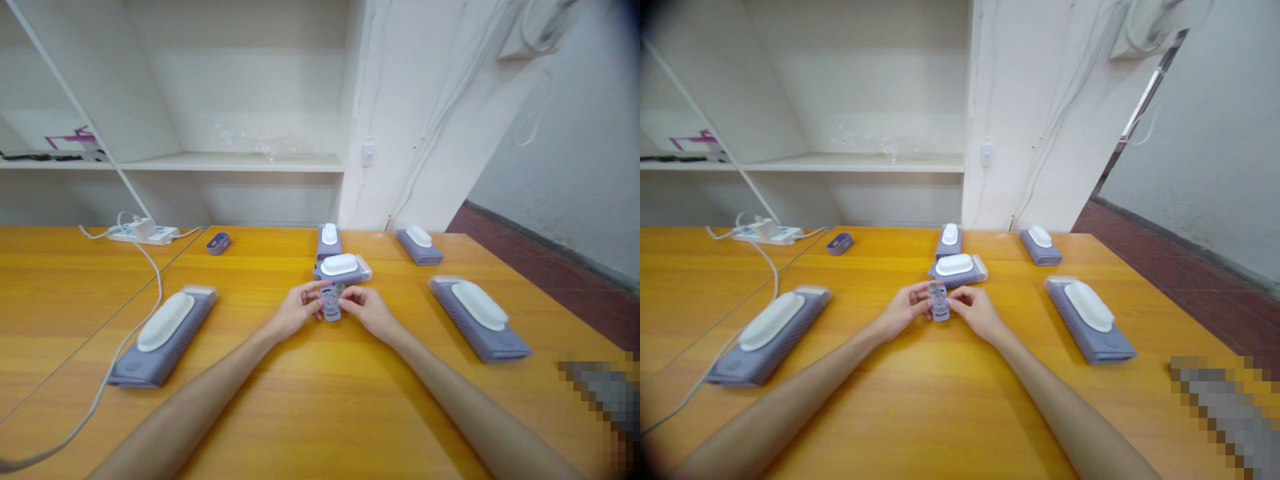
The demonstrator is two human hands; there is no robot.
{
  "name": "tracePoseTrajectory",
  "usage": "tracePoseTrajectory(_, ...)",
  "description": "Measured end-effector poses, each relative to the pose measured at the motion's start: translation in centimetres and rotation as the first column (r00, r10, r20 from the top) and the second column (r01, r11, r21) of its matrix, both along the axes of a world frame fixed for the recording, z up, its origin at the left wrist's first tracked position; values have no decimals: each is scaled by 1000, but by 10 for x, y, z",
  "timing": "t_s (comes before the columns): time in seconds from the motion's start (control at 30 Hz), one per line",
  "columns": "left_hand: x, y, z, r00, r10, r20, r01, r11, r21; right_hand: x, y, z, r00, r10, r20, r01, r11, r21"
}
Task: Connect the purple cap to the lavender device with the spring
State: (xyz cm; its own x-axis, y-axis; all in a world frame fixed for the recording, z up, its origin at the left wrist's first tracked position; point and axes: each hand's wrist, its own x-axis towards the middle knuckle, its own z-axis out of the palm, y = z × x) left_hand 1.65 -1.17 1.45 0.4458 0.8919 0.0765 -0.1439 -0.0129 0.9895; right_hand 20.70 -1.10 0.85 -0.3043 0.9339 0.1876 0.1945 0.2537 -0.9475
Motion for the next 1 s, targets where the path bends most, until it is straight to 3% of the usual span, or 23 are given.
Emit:
tracePoseTrajectory(0.43, 2, -1, -3, 1000, -28, -14, 28, 999, 20, -2, -1, -1, 998, -15, 62, 15, 1000, 10)
tracePoseTrajectory(0.83, 8, -3, -2, 997, 39, -59, -36, 998, 48, -3, 3, -3, 988, -1, -152, -10, 998, -70)
tracePoseTrajectory(1.0, 6, -2, -2, 999, 7, -52, -5, 999, 32, -2, 3, -2, 978, -30, -205, 7, 994, -112)
